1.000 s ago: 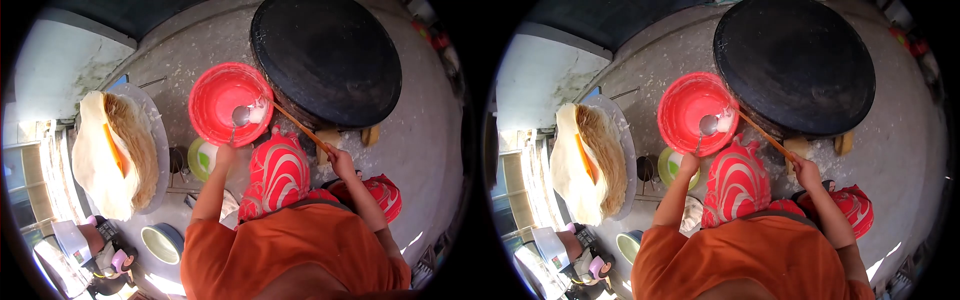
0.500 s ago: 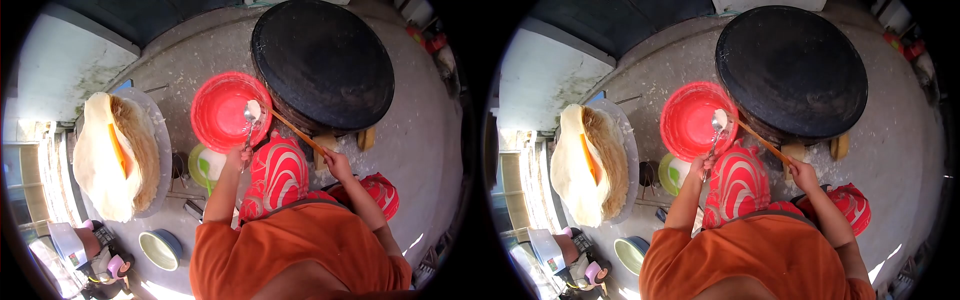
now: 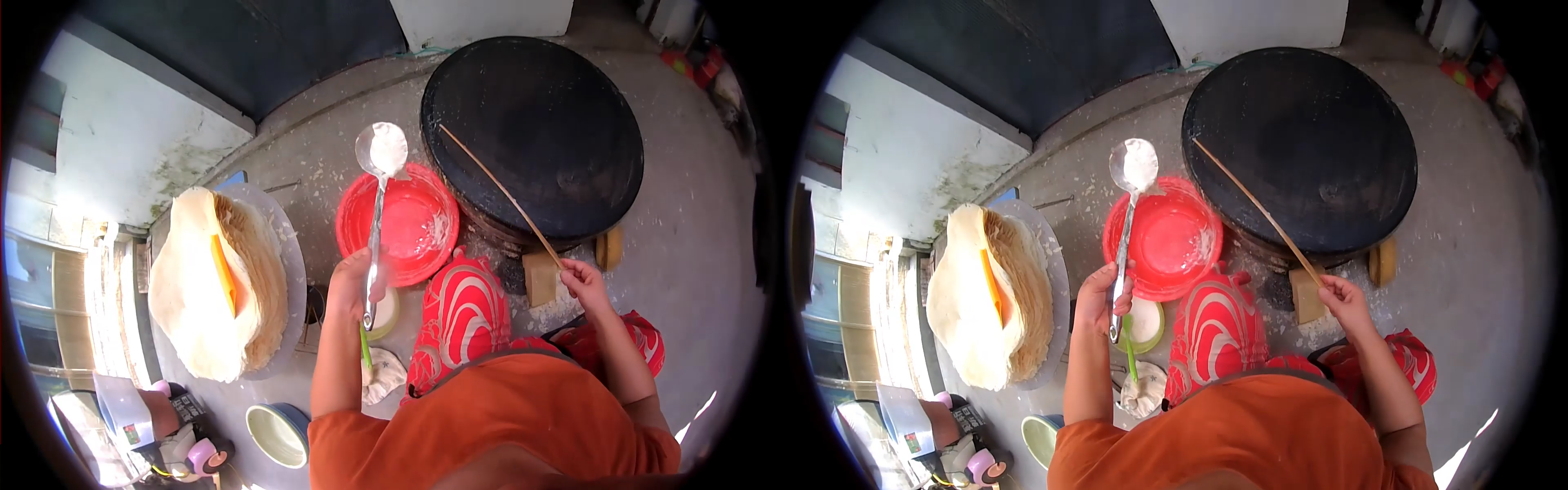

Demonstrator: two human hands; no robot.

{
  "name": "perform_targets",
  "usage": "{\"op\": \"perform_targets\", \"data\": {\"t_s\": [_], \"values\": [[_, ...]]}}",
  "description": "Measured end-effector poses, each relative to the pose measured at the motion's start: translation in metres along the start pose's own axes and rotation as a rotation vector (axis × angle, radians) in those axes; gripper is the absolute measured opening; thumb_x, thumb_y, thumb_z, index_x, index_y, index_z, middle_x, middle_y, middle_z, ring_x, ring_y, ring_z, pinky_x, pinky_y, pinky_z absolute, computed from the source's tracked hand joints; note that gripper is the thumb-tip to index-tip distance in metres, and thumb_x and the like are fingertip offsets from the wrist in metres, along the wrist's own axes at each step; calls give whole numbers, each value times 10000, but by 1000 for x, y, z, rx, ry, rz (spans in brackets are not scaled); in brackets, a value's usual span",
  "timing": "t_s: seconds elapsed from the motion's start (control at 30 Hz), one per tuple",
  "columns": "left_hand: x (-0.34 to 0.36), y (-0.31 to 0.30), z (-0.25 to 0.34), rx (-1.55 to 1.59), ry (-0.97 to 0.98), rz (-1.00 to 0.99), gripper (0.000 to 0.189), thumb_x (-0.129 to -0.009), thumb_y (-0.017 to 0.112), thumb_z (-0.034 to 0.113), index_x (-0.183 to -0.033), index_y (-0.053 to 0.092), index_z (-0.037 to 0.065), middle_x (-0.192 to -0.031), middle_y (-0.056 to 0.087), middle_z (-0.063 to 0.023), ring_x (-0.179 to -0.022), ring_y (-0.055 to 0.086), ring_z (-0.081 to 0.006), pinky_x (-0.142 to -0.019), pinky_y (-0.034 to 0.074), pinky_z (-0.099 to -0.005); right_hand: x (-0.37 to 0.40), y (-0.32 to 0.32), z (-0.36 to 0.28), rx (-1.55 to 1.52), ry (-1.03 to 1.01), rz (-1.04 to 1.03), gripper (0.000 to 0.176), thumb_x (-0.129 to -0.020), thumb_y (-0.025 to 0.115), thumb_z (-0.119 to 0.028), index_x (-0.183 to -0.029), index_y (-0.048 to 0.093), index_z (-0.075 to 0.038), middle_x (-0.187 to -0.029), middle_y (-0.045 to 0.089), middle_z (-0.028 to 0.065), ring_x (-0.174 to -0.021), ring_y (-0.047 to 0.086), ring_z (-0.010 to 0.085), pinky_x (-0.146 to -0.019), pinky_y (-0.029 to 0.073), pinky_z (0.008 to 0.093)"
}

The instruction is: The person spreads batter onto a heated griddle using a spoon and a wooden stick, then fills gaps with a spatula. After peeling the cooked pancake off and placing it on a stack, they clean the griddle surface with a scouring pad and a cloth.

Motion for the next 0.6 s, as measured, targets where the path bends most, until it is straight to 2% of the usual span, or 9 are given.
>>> {"op": "perform_targets", "data": {"t_s": [0.07,0.13,0.17,0.33,0.4,0.43,0.5,0.53,0.6], "values": [[-10,33,24,-23,39,-68,284,-907,412,211,-1001,542,-23,-641,529,-69,-421,443,-131,-340,293,-245,-3,-5,5,35,88,-86,178,-823,574,-64,-982,523,-3,-729,550,-15,-598,479,42,-527,364,178],[-25,59,43,69,63,6,277,-908,410,224,-1004,525,-8,-636,523,-72,-445,454,-137,-359,314,-248,-7,-2,-2,-31,40,-116,127,-814,571,-46,-919,502,-28,-711,543,-4,-582,485,56,-513,367,191],[-41,71,47,17,70,-105,242,-907,394,211,-999,494,10,-637,516,-75,-464,454,-139,-376,337,-250,-11,-4,-7,-17,-13,-101,150,-816,559,-36,-954,501,-27,-693,537,-6,-575,483,57,-508,369,193],[-114,122,47,-9,135,-95,219,-886,356,152,-1002,461,-1,-661,504,-95,-466,434,-139,-373,333,-246,-29,-20,-43,169,-266,64,284,-822,528,-22,-1104,500,-21,-690,549,-1,-610,506,55,-543,408,209],[-146,130,36,-49,133,-65,169,-879,362,135,-944,456,11,-657,500,-90,-461,443,-135,-364,348,-242,-30,-28,-63,409,-302,183,376,-814,539,-38,-1187,496,-59,-764,607,63,-685,572,114,-626,444,242],[-158,135,29,-52,128,-72,169,-879,362,135,-944,456,11,-657,500,-90,-461,443,-135,-364,348,-242,-32,-28,-70,407,-300,191,376,-814,539,-38,-1187,496,-59,-764,607,63,-685,572,114,-626,444,242],[-179,133,15,-114,121,19,127,-876,367,122,-896,453,31,-643,492,-70,-458,452,-125,-358,363,-236,-28,-22,-103,662,-499,296,405,-786,567,-52,-1183,526,-119,-851,620,136,-737,603,223,-667,460,292],[-188,135,8,-114,121,12,127,-876,367,122,-896,453,31,-643,492,-70,-458,452,-125,-358,363,-236,-34,-21,-106,663,-500,303,405,-786,567,-52,-1183,526,-119,-851,620,136,-737,603,223,-667,460,292],[-200,130,-1,-262,171,61,106,-877,375,116,-861,456,49,-625,479,-47,-457,450,-117,-359,368,-228,-39,-9,-122,804,-648,306,421,-760,581,-65,-1171,538,-142,-855,605,155,-759,578,307,-674,462,336]]}}
Point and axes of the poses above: each hand's wrist, its own x-axis away from the middle knuckle, its own y-axis out of the palm, z = x × y, the point moved 10 cm from there along -x, towards the middle knuckle
